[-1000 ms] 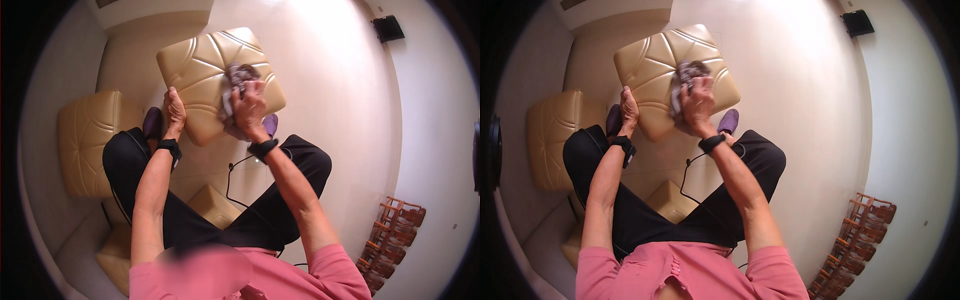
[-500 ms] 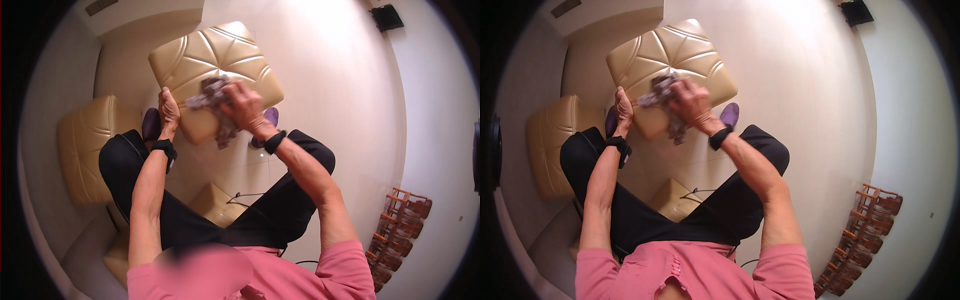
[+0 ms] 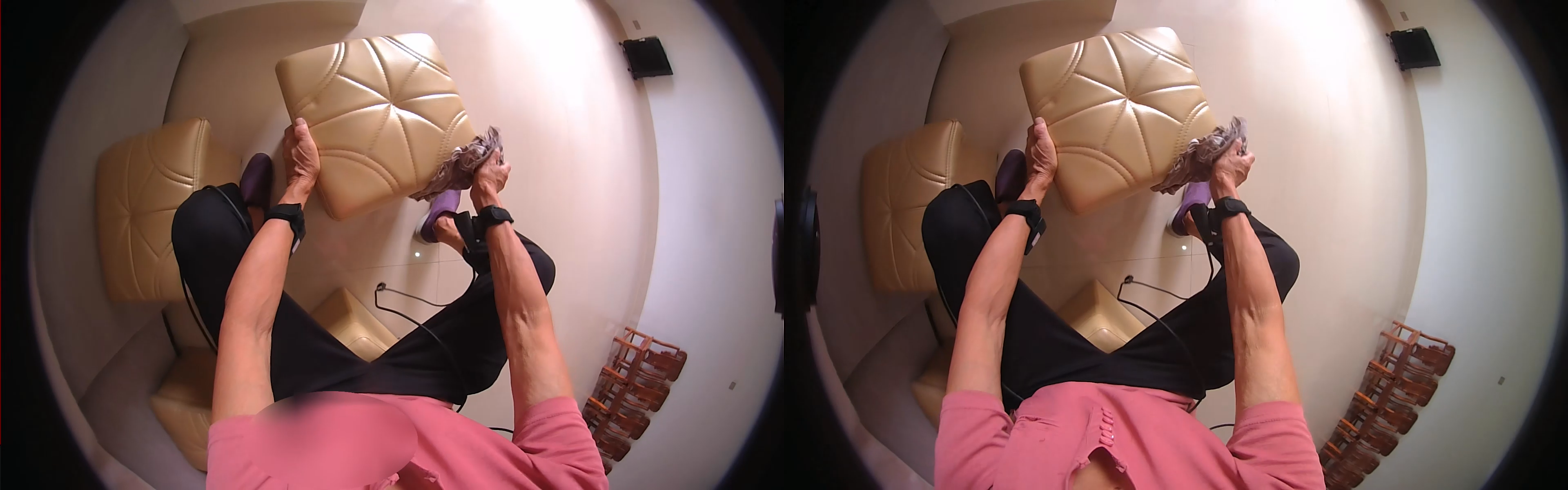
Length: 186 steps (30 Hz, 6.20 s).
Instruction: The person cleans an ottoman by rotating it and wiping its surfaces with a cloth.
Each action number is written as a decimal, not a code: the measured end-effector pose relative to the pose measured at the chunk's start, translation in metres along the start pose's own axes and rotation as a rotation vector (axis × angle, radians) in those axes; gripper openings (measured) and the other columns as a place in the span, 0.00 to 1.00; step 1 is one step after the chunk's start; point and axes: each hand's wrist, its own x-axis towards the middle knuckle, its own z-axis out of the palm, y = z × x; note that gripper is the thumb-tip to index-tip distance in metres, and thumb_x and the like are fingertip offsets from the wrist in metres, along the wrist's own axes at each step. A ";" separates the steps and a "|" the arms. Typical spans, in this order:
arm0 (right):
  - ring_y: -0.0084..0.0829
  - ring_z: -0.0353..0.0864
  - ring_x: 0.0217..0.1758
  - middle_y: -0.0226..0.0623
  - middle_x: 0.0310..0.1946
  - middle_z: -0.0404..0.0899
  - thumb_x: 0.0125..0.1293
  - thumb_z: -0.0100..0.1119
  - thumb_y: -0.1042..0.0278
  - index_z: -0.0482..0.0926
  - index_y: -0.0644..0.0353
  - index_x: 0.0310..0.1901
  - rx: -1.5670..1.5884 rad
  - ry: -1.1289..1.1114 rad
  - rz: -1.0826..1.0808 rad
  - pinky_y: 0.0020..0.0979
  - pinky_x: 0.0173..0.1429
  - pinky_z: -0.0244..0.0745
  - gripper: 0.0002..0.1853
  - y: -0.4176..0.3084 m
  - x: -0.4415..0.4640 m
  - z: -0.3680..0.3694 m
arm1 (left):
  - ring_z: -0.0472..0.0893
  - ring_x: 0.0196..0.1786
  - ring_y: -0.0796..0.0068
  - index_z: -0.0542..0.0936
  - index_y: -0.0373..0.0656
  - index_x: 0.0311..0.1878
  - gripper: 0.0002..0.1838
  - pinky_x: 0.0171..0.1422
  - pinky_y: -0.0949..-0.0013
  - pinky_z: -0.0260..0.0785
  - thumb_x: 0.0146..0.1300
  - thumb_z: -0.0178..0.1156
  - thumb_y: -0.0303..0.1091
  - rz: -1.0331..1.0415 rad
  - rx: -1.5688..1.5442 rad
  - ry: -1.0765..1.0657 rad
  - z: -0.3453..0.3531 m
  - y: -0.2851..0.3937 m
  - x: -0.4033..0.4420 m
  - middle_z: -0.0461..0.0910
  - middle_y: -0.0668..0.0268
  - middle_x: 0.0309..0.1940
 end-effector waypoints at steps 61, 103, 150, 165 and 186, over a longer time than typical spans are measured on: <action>0.42 0.77 0.43 0.37 0.42 0.71 0.45 0.70 0.63 0.72 0.51 0.47 -0.173 -0.474 -1.333 0.43 0.37 0.71 0.25 -0.092 -0.105 -0.036 | 0.71 0.48 0.41 0.71 0.34 0.47 0.24 0.53 0.51 0.62 0.70 0.39 0.48 0.056 0.009 -0.013 -0.002 0.016 0.003 0.73 0.43 0.43; 0.41 0.80 0.38 0.33 0.43 0.72 0.52 0.66 0.55 0.76 0.52 0.40 -0.016 -0.662 -1.572 0.39 0.36 0.77 0.16 -0.210 -0.179 0.094 | 0.72 0.51 0.38 0.71 0.31 0.53 0.24 0.55 0.52 0.62 0.69 0.40 0.44 -0.098 -0.173 -0.027 -0.021 0.026 0.017 0.74 0.39 0.48; 0.52 0.77 0.52 0.53 0.47 0.77 0.58 0.54 0.40 0.73 0.62 0.54 -0.123 -0.421 -0.542 0.46 0.55 0.71 0.33 -0.103 0.021 -0.057 | 0.76 0.49 0.52 0.76 0.28 0.47 0.36 0.56 0.62 0.64 0.70 0.35 0.57 -0.166 0.023 -0.056 0.005 0.020 0.010 0.79 0.48 0.44; 0.52 0.75 0.51 0.51 0.51 0.71 0.57 0.56 0.45 0.70 0.61 0.56 0.048 -0.401 -0.561 0.48 0.54 0.71 0.32 -0.112 -0.010 -0.094 | 0.74 0.49 0.42 0.69 0.38 0.58 0.29 0.58 0.50 0.63 0.66 0.47 0.54 0.096 0.703 0.078 0.005 0.060 0.051 0.76 0.42 0.45; 0.50 0.76 0.47 0.52 0.45 0.74 0.56 0.60 0.51 0.74 0.63 0.50 0.412 -0.578 -0.646 0.45 0.52 0.71 0.26 -0.127 -0.019 -0.094 | 0.68 0.54 0.50 0.65 0.50 0.63 0.29 0.56 0.46 0.60 0.65 0.47 0.58 0.218 0.905 0.149 0.065 0.131 0.058 0.68 0.54 0.50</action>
